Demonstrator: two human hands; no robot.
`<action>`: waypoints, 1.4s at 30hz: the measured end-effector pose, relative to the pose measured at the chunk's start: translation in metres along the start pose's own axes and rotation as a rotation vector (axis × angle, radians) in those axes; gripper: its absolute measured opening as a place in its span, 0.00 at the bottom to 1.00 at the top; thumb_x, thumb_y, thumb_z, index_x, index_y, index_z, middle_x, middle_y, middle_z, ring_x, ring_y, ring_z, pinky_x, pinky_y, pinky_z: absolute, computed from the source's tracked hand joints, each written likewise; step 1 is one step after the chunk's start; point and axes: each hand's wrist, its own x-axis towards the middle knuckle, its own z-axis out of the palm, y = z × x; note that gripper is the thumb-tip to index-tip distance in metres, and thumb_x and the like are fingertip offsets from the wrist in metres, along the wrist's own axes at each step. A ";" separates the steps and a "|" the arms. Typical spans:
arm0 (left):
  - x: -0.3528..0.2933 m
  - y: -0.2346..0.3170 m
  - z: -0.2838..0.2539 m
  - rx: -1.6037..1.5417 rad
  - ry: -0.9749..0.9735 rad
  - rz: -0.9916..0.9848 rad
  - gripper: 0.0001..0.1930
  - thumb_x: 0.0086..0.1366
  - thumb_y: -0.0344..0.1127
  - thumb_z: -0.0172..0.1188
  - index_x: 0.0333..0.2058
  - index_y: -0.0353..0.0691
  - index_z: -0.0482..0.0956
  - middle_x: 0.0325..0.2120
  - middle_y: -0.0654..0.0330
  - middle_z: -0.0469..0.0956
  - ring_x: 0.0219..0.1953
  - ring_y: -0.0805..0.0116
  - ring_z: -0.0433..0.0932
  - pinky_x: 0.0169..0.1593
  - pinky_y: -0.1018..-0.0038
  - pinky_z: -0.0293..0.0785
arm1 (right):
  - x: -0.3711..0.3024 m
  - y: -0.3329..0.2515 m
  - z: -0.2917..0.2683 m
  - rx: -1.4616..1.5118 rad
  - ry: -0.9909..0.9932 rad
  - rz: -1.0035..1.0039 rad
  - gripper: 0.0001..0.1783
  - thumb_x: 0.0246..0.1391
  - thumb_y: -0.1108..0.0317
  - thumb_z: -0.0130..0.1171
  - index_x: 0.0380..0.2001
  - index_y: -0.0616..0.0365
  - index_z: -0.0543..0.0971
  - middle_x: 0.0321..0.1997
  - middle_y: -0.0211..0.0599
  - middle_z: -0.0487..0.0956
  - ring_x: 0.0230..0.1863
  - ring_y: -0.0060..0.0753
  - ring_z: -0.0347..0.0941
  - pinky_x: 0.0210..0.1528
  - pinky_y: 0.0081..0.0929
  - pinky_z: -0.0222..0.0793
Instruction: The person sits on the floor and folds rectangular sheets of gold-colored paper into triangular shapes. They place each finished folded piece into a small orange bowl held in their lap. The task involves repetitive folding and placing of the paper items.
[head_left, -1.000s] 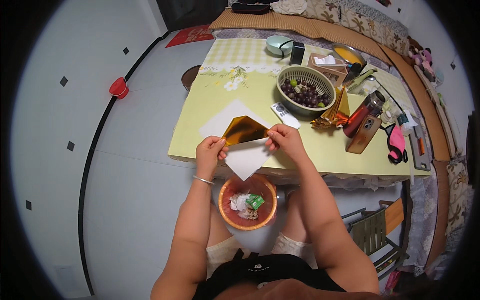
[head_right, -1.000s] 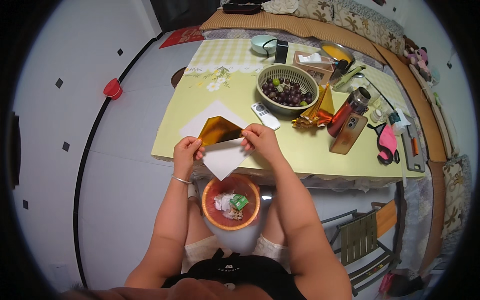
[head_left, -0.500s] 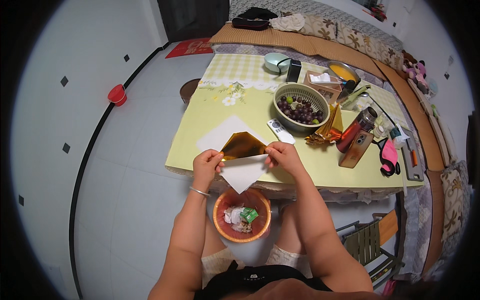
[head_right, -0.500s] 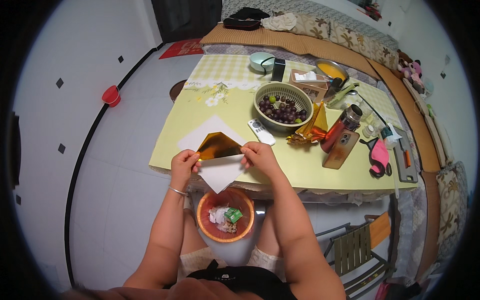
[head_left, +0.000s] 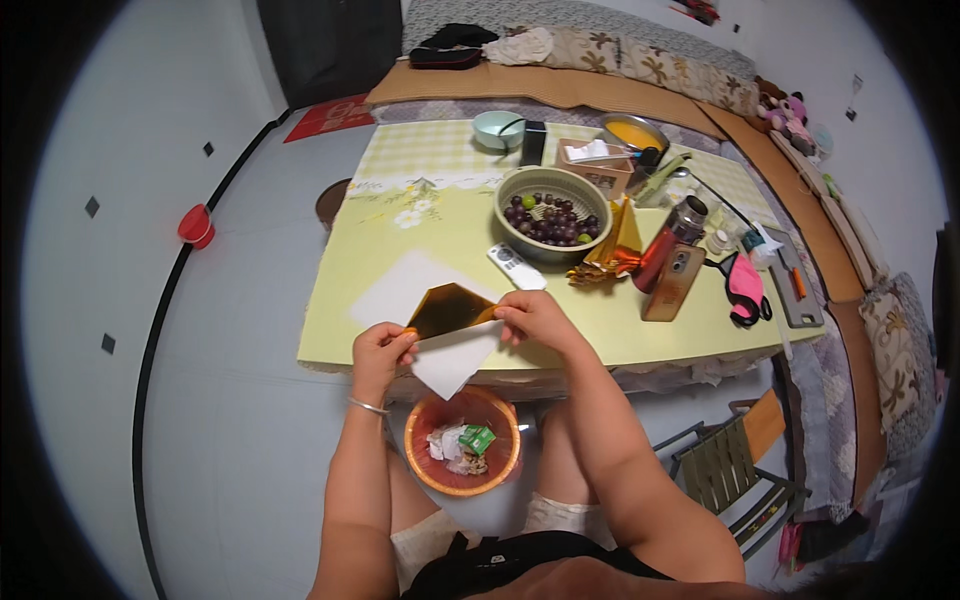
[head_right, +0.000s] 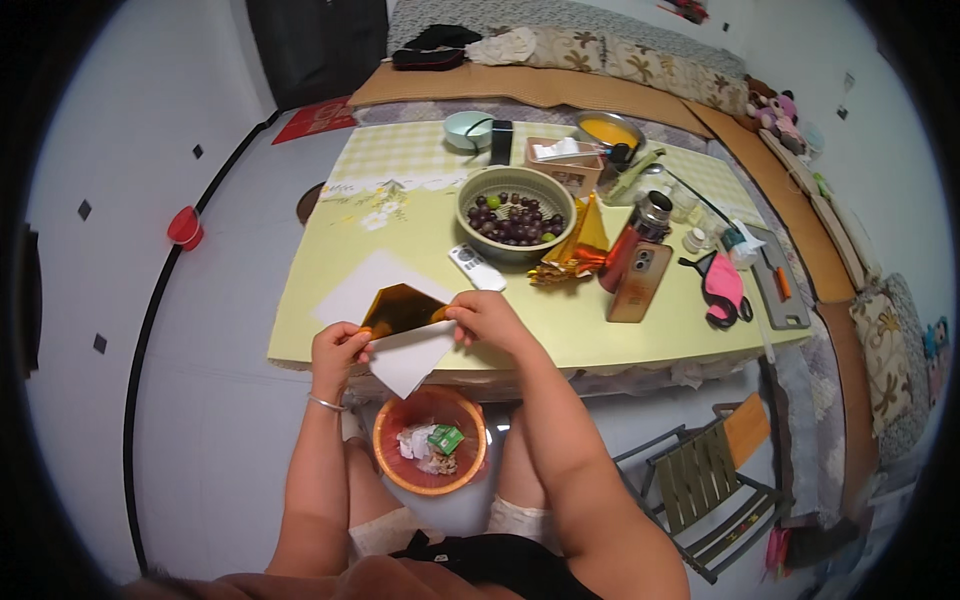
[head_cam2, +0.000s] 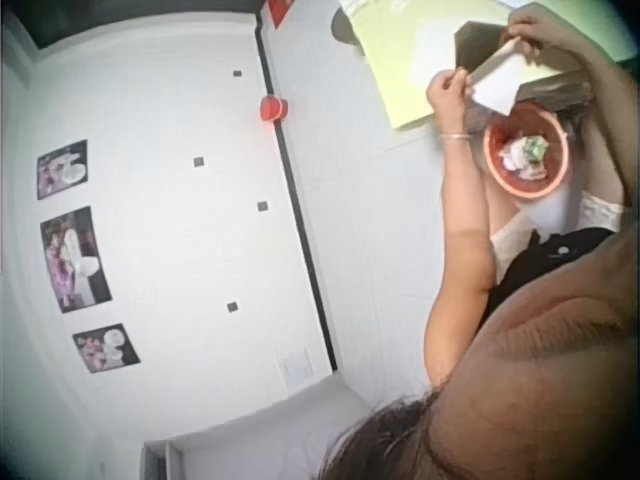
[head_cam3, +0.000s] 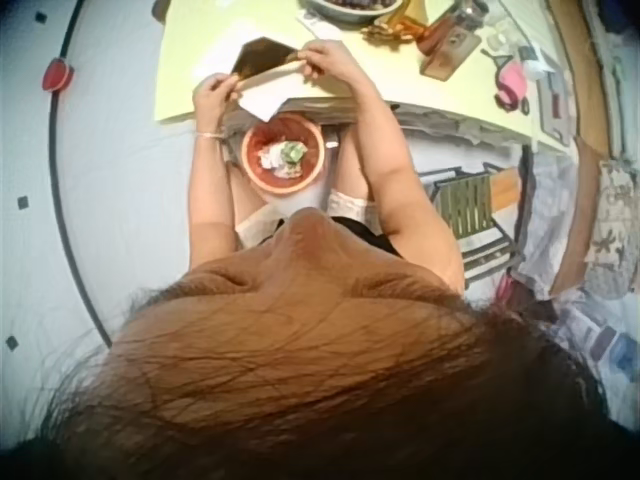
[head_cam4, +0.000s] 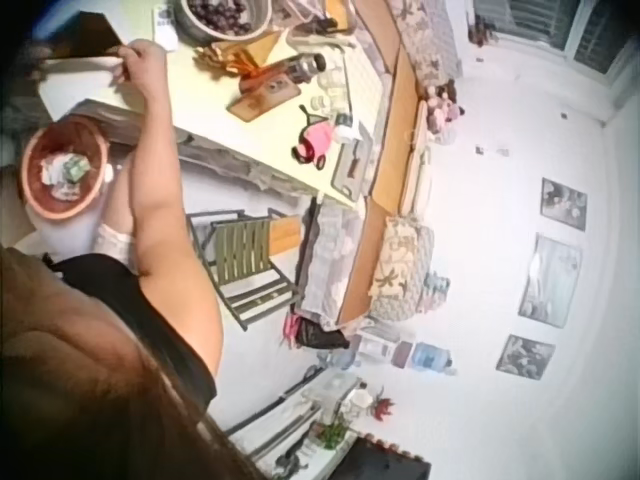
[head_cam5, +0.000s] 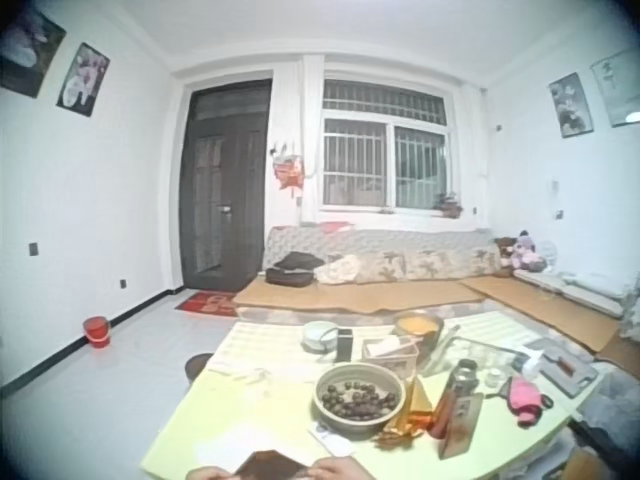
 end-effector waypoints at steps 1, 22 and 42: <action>0.002 -0.002 0.002 -0.008 -0.006 -0.007 0.04 0.64 0.28 0.66 0.33 0.34 0.82 0.23 0.61 0.81 0.19 0.80 0.74 0.24 0.85 0.69 | -0.001 0.001 -0.001 0.007 0.008 -0.003 0.10 0.65 0.67 0.57 0.32 0.63 0.81 0.21 0.31 0.80 0.18 0.17 0.72 0.22 0.18 0.68; 0.005 -0.005 -0.001 -0.011 0.008 0.053 0.04 0.66 0.31 0.64 0.33 0.37 0.81 0.22 0.64 0.79 0.20 0.80 0.73 0.26 0.84 0.69 | -0.002 -0.005 0.001 -0.015 0.041 0.023 0.10 0.65 0.67 0.57 0.33 0.63 0.81 0.19 0.30 0.79 0.17 0.17 0.72 0.20 0.19 0.68; 0.002 -0.016 0.003 0.113 -0.011 0.043 0.09 0.68 0.31 0.60 0.44 0.34 0.80 0.30 0.60 0.82 0.26 0.77 0.77 0.31 0.81 0.74 | -0.016 0.028 -0.071 1.036 0.993 -0.318 0.11 0.67 0.63 0.56 0.38 0.60 0.79 0.17 0.25 0.70 0.14 0.17 0.59 0.16 0.17 0.50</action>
